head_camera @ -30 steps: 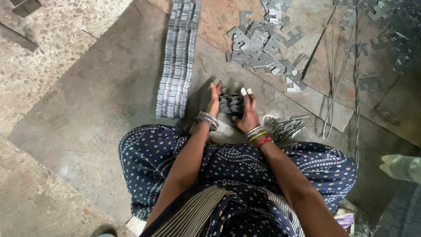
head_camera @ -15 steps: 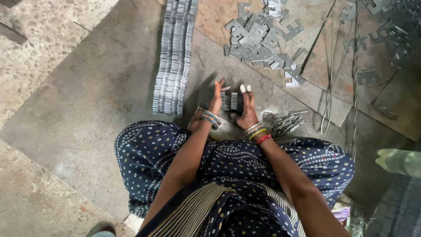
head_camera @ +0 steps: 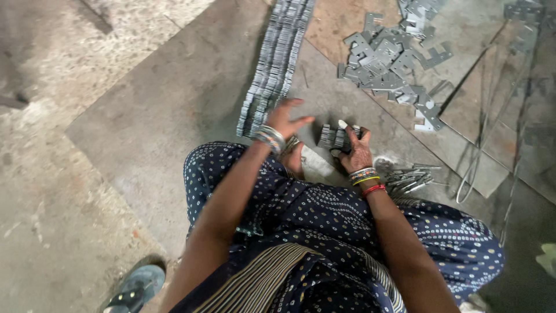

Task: The person sits on the floor and repeatedly picks up small metal brackets from a pile, aligns them, and stacks them into neat columns. The person also uses a long metal rod to sweep and gather scattered brackets into a central pile before continuing to stack them.

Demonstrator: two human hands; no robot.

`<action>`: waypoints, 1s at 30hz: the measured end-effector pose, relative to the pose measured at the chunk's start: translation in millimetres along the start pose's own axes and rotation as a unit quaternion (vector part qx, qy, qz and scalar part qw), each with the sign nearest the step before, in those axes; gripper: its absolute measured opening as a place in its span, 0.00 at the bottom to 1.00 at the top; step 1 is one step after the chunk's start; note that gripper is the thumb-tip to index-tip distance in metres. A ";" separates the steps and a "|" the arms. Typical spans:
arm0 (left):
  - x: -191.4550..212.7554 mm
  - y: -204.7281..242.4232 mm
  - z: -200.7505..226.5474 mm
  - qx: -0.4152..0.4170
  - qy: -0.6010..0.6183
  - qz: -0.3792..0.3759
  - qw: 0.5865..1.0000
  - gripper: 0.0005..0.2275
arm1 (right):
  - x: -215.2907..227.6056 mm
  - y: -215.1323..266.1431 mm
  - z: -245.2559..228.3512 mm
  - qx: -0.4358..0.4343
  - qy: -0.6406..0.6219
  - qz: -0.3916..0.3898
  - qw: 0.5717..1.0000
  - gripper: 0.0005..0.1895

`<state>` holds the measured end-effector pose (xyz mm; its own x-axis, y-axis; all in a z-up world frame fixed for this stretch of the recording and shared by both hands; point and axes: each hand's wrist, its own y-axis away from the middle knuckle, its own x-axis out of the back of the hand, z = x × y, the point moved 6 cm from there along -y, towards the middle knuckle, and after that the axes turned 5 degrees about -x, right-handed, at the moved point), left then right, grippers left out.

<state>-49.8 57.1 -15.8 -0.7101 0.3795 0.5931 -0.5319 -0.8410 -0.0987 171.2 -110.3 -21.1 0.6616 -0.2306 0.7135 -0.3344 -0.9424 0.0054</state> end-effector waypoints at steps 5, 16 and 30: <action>97.6 36.0 -11.1 0.070 -0.222 -0.074 0.970 0.39 | 2.5 -5.3 -7.5 -0.011 0.013 0.004 1.000 0.43; 79.1 51.0 -5.5 0.043 -0.375 -0.208 0.902 0.34 | 7.5 -4.8 -8.7 -0.023 -0.001 -0.010 1.000 0.46; 44.5 48.1 -53.8 -0.086 -0.515 -0.200 0.829 0.22 | -1.1 -10.2 -3.4 -0.032 0.023 -0.027 0.999 0.45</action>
<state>-131.8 54.2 -37.1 0.2623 0.0096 0.9649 -0.7513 -0.6255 0.2105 171.6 -99.6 -19.6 0.6483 -0.1677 0.7427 -0.3426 -0.9354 0.0878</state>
